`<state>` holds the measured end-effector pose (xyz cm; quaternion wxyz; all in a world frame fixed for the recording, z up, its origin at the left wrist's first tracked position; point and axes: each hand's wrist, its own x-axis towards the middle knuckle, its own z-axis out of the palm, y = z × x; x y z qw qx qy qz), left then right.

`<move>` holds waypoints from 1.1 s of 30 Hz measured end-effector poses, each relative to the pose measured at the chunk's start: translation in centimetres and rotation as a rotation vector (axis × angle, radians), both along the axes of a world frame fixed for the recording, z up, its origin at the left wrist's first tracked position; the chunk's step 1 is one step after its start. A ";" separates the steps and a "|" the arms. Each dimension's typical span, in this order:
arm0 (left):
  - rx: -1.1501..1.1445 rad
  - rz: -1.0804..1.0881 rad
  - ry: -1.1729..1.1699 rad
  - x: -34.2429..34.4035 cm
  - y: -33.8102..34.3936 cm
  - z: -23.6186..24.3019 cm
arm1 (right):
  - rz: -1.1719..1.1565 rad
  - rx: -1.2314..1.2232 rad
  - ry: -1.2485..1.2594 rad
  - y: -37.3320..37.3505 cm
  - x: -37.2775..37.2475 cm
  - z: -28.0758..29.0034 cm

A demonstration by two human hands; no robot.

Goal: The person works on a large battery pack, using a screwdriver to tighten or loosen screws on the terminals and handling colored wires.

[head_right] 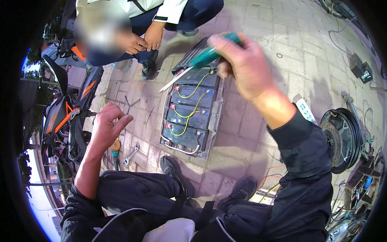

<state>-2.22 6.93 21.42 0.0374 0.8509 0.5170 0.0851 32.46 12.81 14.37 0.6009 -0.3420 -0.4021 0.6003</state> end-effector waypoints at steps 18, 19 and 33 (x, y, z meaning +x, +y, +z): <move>-0.226 0.100 0.161 -0.7 -1.6 0.2 | 0.276 -0.357 -1.241 -4.2 6.5 -20.2; -0.226 0.094 0.145 -0.5 -1.5 0.0 | 0.321 -0.455 -1.218 -4.8 6.7 -19.9; -0.298 0.103 0.148 -0.1 -1.8 0.2 | 0.144 0.367 -1.437 -2.9 7.5 -20.2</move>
